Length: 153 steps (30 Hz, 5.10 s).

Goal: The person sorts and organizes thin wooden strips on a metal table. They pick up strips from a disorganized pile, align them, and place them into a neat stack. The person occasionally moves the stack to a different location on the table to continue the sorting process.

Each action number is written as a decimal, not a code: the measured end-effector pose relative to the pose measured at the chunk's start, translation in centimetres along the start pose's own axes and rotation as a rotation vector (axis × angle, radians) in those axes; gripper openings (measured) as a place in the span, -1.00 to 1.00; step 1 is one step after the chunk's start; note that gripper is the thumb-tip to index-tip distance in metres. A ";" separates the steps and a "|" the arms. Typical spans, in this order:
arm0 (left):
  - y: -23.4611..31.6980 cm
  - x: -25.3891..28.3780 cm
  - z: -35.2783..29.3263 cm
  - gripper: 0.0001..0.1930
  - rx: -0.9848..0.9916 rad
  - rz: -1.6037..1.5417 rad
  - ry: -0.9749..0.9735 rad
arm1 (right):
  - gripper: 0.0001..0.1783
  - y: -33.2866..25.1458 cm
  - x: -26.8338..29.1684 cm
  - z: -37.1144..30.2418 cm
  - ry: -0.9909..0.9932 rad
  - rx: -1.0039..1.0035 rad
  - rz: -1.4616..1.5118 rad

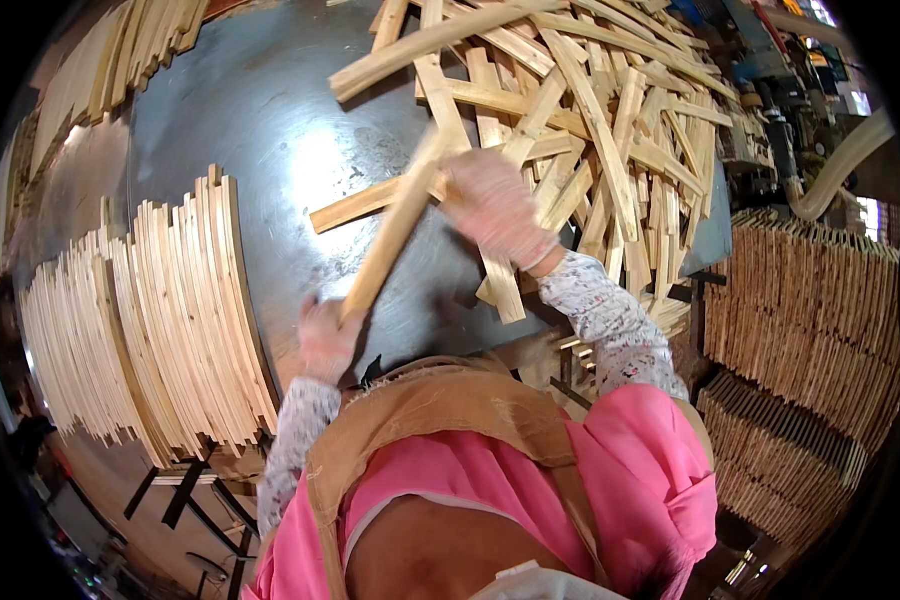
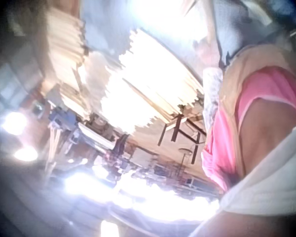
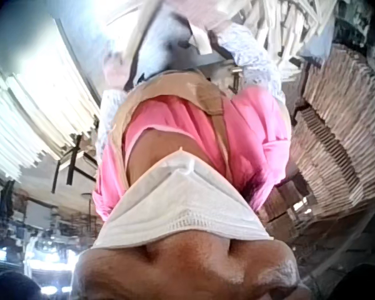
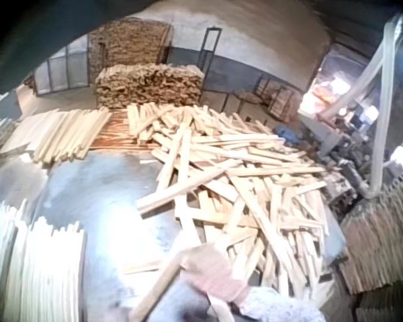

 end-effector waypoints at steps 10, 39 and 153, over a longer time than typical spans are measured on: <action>-4.9 4.3 -3.1 -0.47 0.187 0.197 0.408 | -0.23 10.9 -1.9 -0.3 0.431 -0.983 0.514; -4.8 1.8 3.1 -0.30 -0.111 0.382 0.513 | -0.47 5.4 -0.7 -22.2 0.329 -0.798 1.013; -10.7 1.1 -13.9 -0.42 0.099 -0.012 0.501 | -0.57 -17.8 -24.0 -0.5 -0.475 -0.591 0.812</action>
Point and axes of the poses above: each hand's wrist, its own z-axis towards the middle knuckle, its own x-axis out of the back of the hand, y = z × x, the point moved 2 cm from there along z, towards the middle knuckle, and after that the axes turned 4 degrees about -y, right-handed, at the moved point
